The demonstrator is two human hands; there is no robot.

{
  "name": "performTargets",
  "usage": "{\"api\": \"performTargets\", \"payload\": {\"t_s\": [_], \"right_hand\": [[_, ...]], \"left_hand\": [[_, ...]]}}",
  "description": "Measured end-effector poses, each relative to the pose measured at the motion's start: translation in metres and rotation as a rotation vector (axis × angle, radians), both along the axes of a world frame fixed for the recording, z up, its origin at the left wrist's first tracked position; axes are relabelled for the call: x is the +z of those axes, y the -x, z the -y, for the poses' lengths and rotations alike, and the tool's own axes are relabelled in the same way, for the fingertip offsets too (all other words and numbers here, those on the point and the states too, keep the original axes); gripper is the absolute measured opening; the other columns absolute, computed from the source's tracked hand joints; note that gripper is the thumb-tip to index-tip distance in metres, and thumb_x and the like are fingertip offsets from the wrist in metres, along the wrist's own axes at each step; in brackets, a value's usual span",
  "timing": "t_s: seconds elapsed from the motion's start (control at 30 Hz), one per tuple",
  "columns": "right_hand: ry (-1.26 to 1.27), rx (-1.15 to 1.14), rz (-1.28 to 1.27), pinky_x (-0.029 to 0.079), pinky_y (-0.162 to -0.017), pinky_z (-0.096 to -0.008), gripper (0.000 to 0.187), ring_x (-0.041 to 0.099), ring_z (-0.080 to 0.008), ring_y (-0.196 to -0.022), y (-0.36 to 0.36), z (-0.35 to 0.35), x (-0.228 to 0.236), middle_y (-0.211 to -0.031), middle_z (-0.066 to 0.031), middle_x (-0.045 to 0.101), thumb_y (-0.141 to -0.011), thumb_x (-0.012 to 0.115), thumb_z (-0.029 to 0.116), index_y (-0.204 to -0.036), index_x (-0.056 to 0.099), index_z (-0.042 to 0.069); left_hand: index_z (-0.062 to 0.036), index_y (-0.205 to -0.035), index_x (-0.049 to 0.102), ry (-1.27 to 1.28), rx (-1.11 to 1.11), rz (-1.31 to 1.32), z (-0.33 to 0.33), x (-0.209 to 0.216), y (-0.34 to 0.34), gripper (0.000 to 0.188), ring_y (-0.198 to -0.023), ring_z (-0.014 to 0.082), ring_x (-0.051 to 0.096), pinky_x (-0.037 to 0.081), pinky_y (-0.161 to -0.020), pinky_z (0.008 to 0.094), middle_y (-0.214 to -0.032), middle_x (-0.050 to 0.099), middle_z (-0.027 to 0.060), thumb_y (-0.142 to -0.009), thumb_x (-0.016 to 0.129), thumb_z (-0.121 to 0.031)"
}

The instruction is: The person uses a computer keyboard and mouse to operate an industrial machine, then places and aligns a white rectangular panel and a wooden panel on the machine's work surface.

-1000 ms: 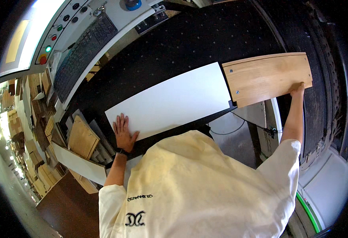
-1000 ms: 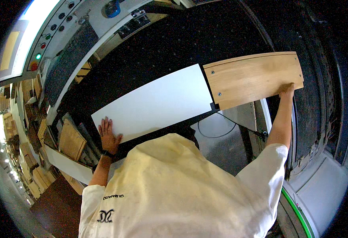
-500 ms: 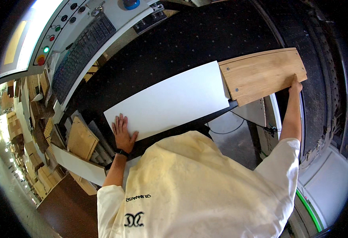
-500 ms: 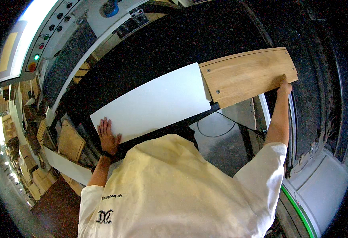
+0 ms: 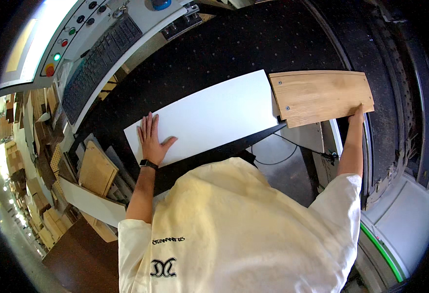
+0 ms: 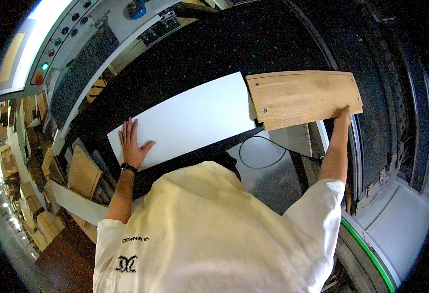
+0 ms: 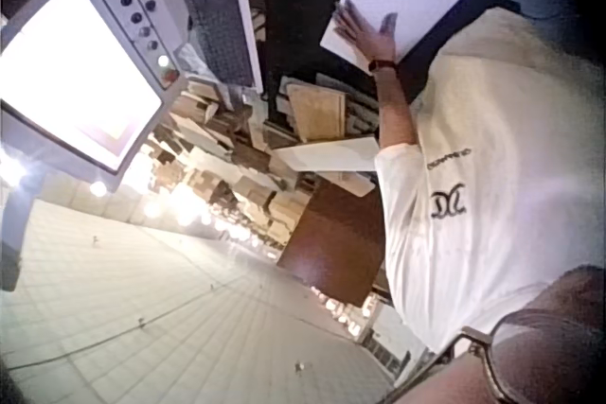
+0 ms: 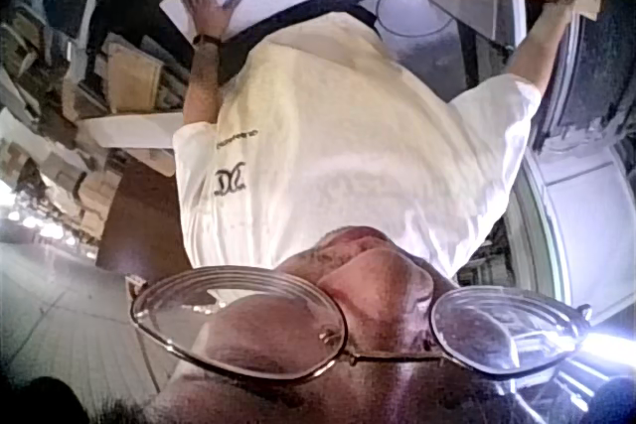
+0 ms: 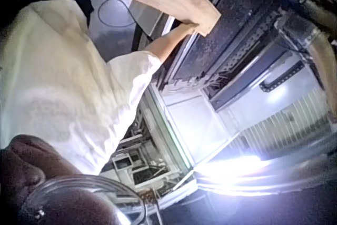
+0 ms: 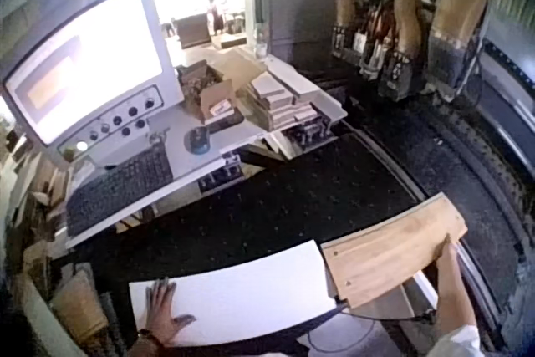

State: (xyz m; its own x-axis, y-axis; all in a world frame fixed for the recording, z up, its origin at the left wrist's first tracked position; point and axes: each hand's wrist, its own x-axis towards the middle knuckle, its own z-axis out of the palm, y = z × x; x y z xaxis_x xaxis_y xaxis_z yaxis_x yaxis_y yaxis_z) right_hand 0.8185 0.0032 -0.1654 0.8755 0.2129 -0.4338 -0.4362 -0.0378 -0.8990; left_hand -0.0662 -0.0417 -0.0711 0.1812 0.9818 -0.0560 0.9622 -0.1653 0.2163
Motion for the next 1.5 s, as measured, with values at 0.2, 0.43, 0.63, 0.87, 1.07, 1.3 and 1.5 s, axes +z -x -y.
{"api": "performTargets", "payload": {"t_s": [0.2,0.43,0.63,0.87,1.07,1.3,1.5], "right_hand": [[-0.098,0.041,0.014,0.039,-0.121,-0.0541,0.067,0.045,-0.0378,-0.148,-0.007,0.085,0.005,-0.164,-0.0151,0.043,-0.113,0.035,0.051,-0.162,0.037,0.005],[-0.102,-0.016,0.097,0.042,-0.119,-0.0527,0.07,0.047,-0.0348,-0.145,0.006,0.178,0.02,-0.161,-0.0155,0.047,-0.113,0.027,0.056,-0.16,0.04,0.006],[-0.105,-0.068,-0.003,0.038,-0.121,-0.0548,0.075,0.041,-0.0365,-0.15,0.023,0.206,0.018,-0.165,-0.0179,0.04,-0.111,0.023,0.06,-0.164,0.034,0.007],[-0.107,-0.051,-0.018,0.05,-0.111,-0.0536,0.068,0.052,-0.0401,-0.141,0.016,0.219,0.006,-0.159,-0.0202,0.048,-0.112,0.032,0.051,-0.16,0.039,0.002],[-0.125,-0.036,-0.011,0.048,-0.114,-0.0554,0.066,0.051,-0.0397,-0.142,-0.005,0.224,0.003,-0.158,-0.0195,0.049,-0.109,0.035,0.046,-0.158,0.041,0.004],[-0.092,0.038,-0.078,0.044,-0.117,-0.0562,0.064,0.051,-0.0363,-0.143,0.0,0.202,-0.002,-0.157,-0.0144,0.053,-0.105,0.04,0.046,-0.157,0.046,0.009],[-0.101,0.061,-0.044,0.051,-0.108,-0.0522,0.062,0.056,-0.0355,-0.135,-0.038,0.21,-0.039,-0.151,-0.0144,0.056,-0.108,0.043,0.05,-0.152,0.05,0.007]], "left_hand": [[-0.0118,-0.166,0.03,-0.01,0.04,0.005,-0.012,-0.008,-0.008,0.112,-0.16,0.0402,0.019,0.012,-0.128,0.0646,-0.173,0.025,0.0175,-0.081,0.084,-0.061],[-0.0119,-0.167,0.029,0.051,0.245,-0.063,-0.025,0.005,-0.04,0.126,-0.14,0.0434,0.039,0.03,-0.118,0.0617,-0.155,0.039,0.0249,-0.072,0.085,-0.074],[-0.0212,-0.169,0.025,0.211,0.399,-0.16,-0.034,0.02,-0.073,0.125,-0.137,0.044,0.041,0.047,-0.103,0.0604,-0.15,0.039,0.0259,-0.073,0.072,-0.088],[-0.0405,-0.17,0.014,0.339,0.27,-0.123,-0.036,0.023,-0.085,0.104,-0.133,0.0484,0.051,0.056,-0.099,0.0551,-0.157,0.033,0.0247,-0.087,0.059,-0.084],[-0.0286,-0.171,0.015,0.376,0.212,-0.106,-0.027,0.039,-0.109,0.106,-0.11,0.0507,0.069,0.063,-0.089,0.0488,-0.156,0.034,0.0341,-0.09,0.06,-0.08],[-0.0078,-0.17,0.015,0.37,0.262,-0.02,0.007,0.043,-0.138,0.109,-0.1,0.0477,0.071,0.064,-0.082,0.045,-0.142,0.042,0.0407,-0.095,0.064,-0.069],[0.0035,-0.166,0.017,0.414,0.314,0.054,0.021,0.046,-0.151,0.104,-0.101,0.0491,0.071,0.064,-0.083,0.0469,-0.137,0.047,0.0415,-0.099,0.062,-0.062]]}}
